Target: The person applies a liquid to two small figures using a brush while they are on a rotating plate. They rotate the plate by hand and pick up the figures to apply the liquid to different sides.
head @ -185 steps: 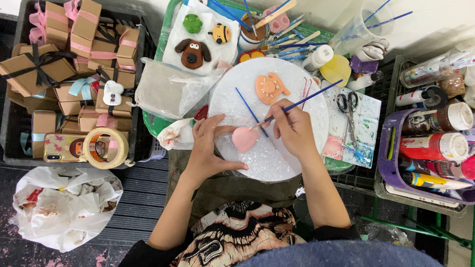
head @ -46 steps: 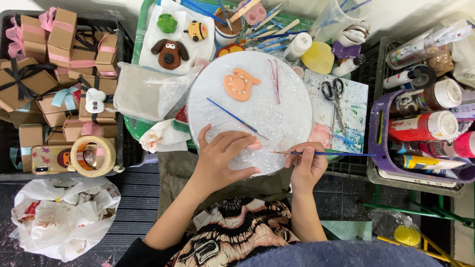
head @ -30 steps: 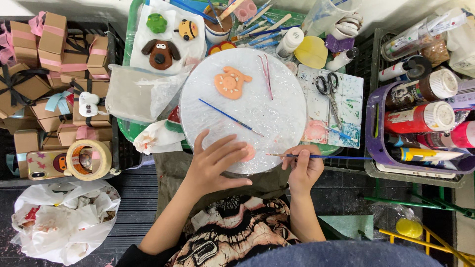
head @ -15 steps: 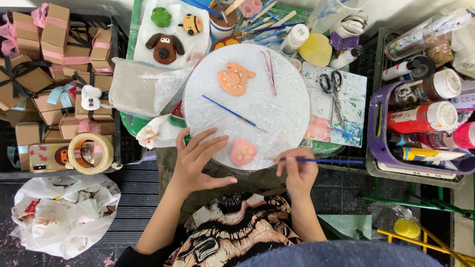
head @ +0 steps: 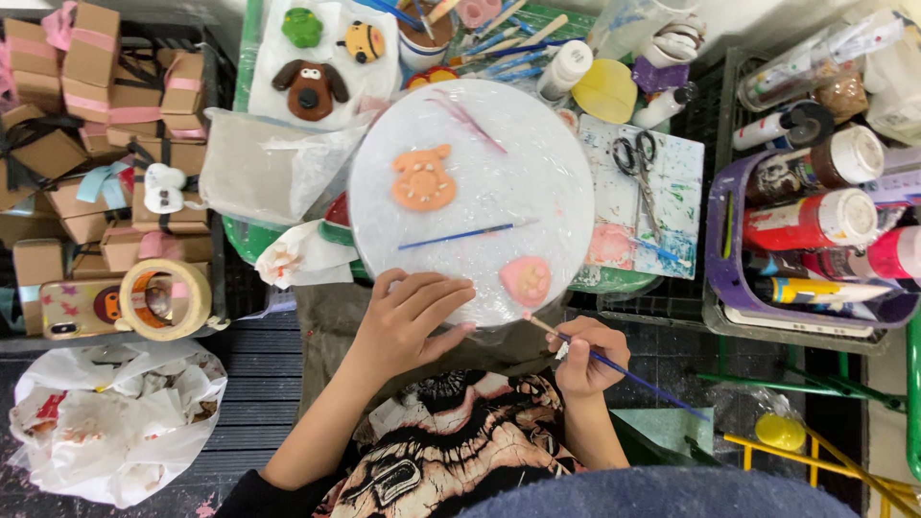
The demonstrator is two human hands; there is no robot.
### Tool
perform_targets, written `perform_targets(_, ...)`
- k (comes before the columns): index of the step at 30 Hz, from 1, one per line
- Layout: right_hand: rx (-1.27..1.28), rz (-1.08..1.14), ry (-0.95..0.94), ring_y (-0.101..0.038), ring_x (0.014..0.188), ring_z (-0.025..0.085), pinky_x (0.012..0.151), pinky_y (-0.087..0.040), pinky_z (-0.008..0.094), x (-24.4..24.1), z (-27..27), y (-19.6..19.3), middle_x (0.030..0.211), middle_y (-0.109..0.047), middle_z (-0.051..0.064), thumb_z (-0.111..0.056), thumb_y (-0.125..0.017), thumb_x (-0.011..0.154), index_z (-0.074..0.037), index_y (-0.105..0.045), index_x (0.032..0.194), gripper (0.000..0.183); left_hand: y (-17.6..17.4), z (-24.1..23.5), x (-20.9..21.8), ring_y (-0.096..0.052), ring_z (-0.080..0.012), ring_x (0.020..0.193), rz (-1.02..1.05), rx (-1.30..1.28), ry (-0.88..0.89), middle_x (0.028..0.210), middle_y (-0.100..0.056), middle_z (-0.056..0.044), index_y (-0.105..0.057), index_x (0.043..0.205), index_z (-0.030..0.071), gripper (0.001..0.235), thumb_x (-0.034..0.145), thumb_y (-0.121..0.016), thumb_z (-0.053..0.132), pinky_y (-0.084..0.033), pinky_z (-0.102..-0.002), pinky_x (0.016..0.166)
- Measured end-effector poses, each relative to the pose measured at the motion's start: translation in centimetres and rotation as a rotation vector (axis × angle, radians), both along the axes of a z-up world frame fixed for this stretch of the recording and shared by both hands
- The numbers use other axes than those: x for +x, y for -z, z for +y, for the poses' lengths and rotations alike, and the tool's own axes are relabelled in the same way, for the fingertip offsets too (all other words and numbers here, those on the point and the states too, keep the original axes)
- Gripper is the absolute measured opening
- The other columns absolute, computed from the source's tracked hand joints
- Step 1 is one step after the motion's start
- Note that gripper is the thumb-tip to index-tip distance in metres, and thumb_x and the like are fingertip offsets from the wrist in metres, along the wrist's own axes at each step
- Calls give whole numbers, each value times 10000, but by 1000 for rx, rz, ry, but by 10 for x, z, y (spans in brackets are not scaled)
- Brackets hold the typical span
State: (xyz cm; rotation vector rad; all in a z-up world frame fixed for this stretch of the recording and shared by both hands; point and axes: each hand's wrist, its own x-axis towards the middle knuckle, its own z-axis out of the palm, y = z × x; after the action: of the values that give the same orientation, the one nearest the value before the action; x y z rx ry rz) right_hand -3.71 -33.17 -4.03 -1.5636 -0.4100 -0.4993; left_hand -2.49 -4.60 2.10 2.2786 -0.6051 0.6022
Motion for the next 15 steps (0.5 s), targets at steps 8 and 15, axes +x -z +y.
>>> perform_targets(8, -364, 18, 190, -677, 664, 176, 634, -545, 280, 11, 0, -17, 911, -733, 144, -133, -637, 1038, -38, -570, 1023, 117, 0, -28, 15, -657, -202, 1091, -34, 32, 63, 1187, -704, 12, -708, 1037, 123, 245, 874, -819, 268, -524, -358, 880)
perform_targets(15, -664, -228, 162, -702, 690, 258, 619, -536, 324, 35, 15, -36, 887, -728, 108, -75, -757, 921, -63, -611, 993, 164, 0, -36, 15, -665, -202, 1017, 23, -24, 16, 1146, -729, 29, -724, 1008, 131, 240, 826, -828, 250, -524, -355, 846)
